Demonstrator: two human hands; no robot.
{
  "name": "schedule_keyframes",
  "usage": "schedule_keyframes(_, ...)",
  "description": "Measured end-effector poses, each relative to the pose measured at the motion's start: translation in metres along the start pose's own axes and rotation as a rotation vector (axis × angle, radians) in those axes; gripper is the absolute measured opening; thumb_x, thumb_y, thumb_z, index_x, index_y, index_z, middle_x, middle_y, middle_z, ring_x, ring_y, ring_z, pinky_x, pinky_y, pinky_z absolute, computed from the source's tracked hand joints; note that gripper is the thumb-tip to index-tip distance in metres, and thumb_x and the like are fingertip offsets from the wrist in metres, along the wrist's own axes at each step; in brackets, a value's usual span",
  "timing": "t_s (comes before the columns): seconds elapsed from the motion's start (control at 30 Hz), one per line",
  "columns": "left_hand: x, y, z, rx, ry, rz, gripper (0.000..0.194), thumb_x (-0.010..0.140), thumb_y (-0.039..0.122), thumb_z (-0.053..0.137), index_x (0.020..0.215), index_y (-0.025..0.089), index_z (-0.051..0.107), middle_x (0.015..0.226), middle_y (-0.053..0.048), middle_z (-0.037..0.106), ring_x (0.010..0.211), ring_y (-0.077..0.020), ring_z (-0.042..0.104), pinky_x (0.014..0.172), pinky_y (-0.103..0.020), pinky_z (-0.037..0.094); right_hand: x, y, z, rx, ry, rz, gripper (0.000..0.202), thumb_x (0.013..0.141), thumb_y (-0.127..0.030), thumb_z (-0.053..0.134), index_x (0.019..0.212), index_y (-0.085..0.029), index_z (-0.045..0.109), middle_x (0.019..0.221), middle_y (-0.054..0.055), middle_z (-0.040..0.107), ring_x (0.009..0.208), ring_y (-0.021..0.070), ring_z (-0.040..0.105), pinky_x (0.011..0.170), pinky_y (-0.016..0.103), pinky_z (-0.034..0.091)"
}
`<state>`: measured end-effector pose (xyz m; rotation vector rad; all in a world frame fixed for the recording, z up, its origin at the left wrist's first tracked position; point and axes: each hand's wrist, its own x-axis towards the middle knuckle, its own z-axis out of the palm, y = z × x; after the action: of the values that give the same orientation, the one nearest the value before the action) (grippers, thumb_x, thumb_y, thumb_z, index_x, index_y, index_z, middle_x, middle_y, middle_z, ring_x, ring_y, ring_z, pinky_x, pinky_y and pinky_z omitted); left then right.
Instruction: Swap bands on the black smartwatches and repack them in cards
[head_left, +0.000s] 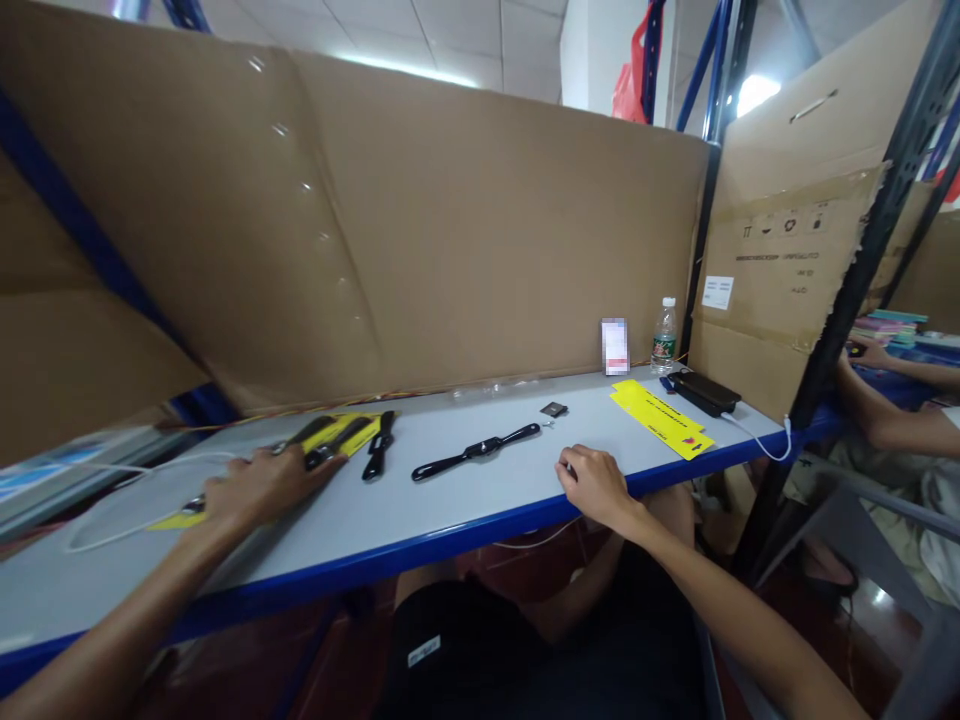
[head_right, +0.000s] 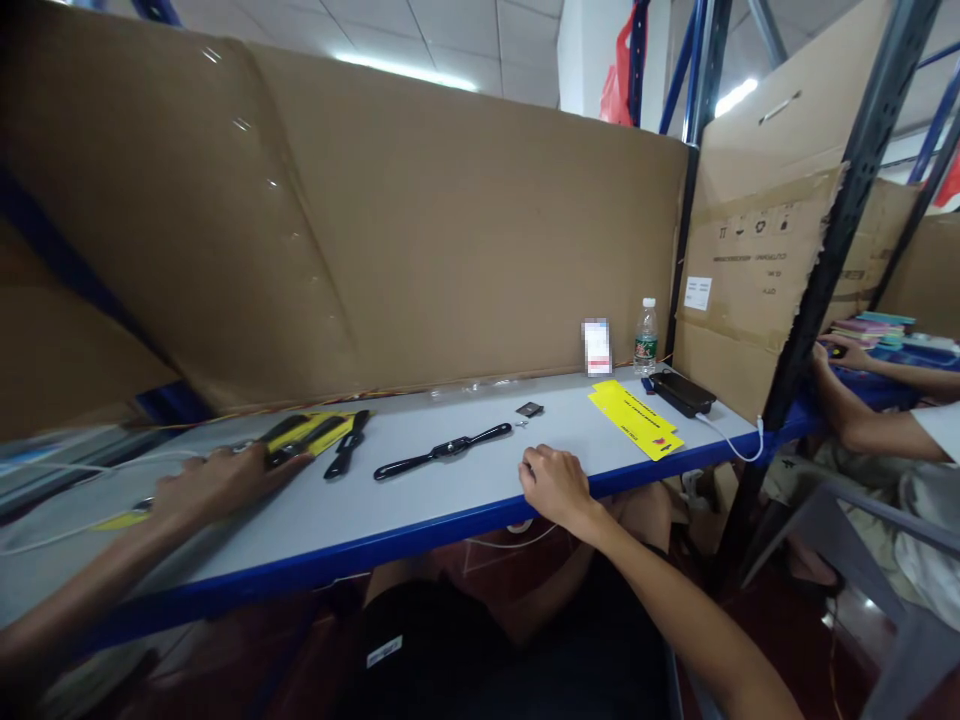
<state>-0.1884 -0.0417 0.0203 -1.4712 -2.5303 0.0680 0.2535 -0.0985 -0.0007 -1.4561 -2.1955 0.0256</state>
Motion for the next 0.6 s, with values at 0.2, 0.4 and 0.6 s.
schedule_keyframes(0.2,0.004,0.012,0.003,-0.069,0.079,0.029,0.069,0.092,0.062,0.035,0.125,0.009,0.065,0.135,-0.025,0.066,0.122,-0.0396,0.063,0.094,-0.047,0.049,0.0,0.004,0.004,-0.001,0.023,-0.023,0.021,0.104,-0.025,0.052,0.099,-0.022,0.071,0.103,0.005,0.076,0.089,0.019,0.069,0.077,0.028,0.04)
schedule_keyframes(0.4,0.007,0.012,0.011,-0.161,0.166,0.079,0.078,0.087,0.066,0.045,0.127,0.001,0.063,0.131,-0.037,0.061,0.125,-0.0491,0.057,0.1,-0.056,0.044,0.002,0.006,0.008,-0.01,0.047,-0.046,0.022,0.104,-0.024,0.05,0.097,-0.021,0.071,0.1,0.005,0.075,0.085,0.0186,0.069,0.075,0.028,0.039)
schedule_keyframes(0.6,0.002,0.016,0.007,-0.086,0.212,0.136,0.07,0.093,0.053,0.041,0.127,-0.004,0.059,0.128,-0.035,0.063,0.122,-0.0448,0.058,0.099,-0.05,0.043,0.003,0.009,0.013,-0.02,0.079,-0.066,0.021,0.103,-0.022,0.051,0.095,-0.02,0.071,0.099,0.004,0.075,0.085,0.0187,0.069,0.074,0.029,0.038)
